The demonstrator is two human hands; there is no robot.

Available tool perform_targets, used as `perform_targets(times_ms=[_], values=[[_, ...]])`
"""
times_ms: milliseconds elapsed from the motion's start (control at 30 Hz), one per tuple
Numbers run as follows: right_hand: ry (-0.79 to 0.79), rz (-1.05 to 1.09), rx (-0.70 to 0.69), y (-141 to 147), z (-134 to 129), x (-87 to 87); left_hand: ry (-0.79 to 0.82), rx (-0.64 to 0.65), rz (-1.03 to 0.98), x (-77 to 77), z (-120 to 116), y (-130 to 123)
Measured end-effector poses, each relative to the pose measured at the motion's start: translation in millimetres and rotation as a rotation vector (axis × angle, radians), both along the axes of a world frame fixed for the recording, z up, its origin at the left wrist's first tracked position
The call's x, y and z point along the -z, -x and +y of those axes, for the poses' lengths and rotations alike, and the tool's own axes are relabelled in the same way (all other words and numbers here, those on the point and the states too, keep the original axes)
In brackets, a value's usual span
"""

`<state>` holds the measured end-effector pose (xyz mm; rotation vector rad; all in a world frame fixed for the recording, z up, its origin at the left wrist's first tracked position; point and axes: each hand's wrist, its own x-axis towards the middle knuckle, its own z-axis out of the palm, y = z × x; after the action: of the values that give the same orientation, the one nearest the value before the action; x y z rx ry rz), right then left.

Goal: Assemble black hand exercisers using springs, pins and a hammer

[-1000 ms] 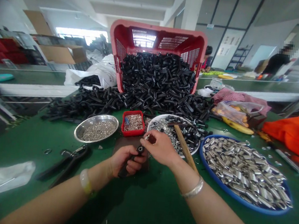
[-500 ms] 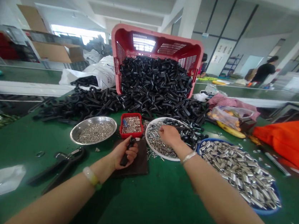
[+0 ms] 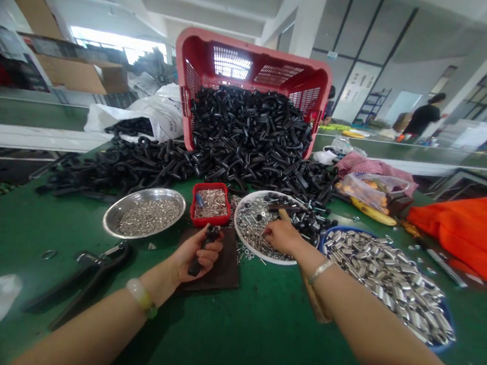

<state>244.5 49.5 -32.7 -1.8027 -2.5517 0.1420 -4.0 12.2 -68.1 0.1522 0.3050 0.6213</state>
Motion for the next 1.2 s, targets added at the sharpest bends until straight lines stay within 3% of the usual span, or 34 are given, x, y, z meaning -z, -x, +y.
perform_targets(times_ms=[233, 500, 633, 733, 900, 1200], values=[[-0.014, 0.022, 0.13, -6.1, 1.8, -1.5, -0.016, 0.002, -0.003, 0.7, -0.3, -1.0], [0.007, 0.037, 0.046, -3.9, -0.8, -7.7, -0.029, 0.006, -0.002, 1.3, -0.3, -0.8], [0.065, 0.324, 0.159, 8.8, -5.0, -15.7, -0.039, 0.018, -0.005, 3.1, 1.1, -1.4], [0.146, 0.576, 0.12, 41.7, -14.8, -26.0, -0.044, 0.031, -0.002, 4.7, 2.0, -1.8], [-0.116, 0.345, -0.094, 96.1, -20.2, -42.9, -0.062, 0.014, -0.001, 4.7, 1.0, -2.6], [-0.163, 0.153, -0.15, 119.8, -34.7, -38.6, -0.069, -0.139, 0.022, 7.0, -0.8, -5.9]])
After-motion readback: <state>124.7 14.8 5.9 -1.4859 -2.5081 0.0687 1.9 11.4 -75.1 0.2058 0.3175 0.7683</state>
